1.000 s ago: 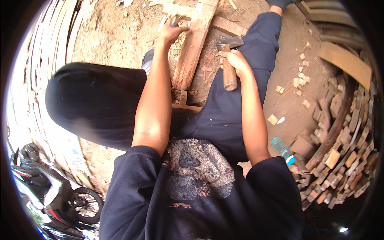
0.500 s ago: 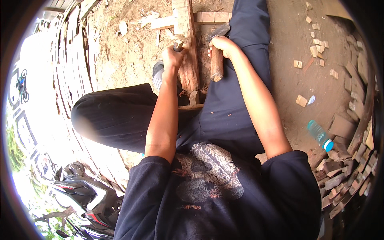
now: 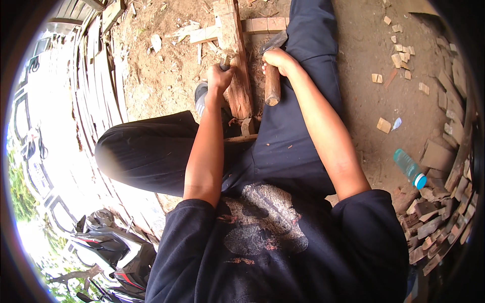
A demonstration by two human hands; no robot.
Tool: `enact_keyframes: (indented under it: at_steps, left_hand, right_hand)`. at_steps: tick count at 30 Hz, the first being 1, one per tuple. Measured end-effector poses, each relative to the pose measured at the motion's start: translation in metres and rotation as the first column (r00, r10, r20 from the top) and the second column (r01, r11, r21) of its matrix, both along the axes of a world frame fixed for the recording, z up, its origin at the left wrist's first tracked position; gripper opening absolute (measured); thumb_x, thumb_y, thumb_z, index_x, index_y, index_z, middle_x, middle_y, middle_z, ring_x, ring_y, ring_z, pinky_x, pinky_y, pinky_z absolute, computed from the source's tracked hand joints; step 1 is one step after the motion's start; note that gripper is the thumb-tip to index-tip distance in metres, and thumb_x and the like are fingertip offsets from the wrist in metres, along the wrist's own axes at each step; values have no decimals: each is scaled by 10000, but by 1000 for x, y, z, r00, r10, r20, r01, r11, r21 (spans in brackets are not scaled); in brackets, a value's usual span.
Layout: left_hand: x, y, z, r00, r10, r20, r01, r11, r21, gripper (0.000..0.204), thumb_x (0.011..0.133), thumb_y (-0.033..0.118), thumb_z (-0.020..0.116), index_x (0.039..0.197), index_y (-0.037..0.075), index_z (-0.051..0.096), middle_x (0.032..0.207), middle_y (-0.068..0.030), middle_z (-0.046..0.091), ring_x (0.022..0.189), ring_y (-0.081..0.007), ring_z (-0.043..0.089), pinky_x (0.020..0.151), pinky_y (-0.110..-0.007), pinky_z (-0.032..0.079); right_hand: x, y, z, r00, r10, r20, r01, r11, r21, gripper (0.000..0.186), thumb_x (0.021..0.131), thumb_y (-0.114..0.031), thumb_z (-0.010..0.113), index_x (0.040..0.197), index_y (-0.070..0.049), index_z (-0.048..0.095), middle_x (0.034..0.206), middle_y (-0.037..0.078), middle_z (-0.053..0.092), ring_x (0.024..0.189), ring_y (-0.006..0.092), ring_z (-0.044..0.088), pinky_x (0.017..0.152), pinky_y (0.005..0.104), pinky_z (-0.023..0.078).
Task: The person sits on the ground and uses a chisel and mallet to carve a piece of wood. They repeatedly strike the chisel to remove wood shavings and occasionally adjust the wood's position.
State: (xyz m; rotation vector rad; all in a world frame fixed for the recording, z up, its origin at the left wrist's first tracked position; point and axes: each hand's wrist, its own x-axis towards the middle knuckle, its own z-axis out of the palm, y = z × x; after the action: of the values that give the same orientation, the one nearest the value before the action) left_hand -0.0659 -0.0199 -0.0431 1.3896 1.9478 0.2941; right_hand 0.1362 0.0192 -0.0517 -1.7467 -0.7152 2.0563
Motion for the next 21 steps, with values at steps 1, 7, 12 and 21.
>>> enact_keyframes:
  at_steps: [1,7,12,21]
  left_hand:
    - [-1,0,-1,1000,-1,-3,1,1000,8,340,721,290,728,703,-40,652,593,-162,618,552,-225,621,600,-372,497]
    - [-15,27,12,823,461,333,-454,885,-101,347,798,311,713,572,118,534,493,-1,486,412,-103,419,398,-275,380]
    - [-15,81,52,619,429,658,-528,848,-57,307,845,250,672,903,-17,531,740,-72,509,512,-131,501,483,-270,483]
    - [5,180,48,582,260,770,-481,874,69,346,774,305,768,723,75,515,601,-37,516,413,-125,489,363,-280,403]
  right_hand:
    - [0,0,0,1000,16,-9,-16,1000,-6,90,772,22,439,825,59,501,670,127,538,538,237,571,509,390,514]
    - [-2,0,10,999,-29,-38,25,995,-99,67,822,-8,470,872,32,491,672,111,539,564,223,570,534,377,537]
    - [3,10,-3,976,-213,-41,189,930,-314,118,843,-32,481,946,27,475,722,125,557,614,232,583,579,383,562]
    - [-4,9,11,994,-73,81,89,972,-216,166,892,-39,413,1028,38,469,725,101,496,552,181,518,490,363,519]
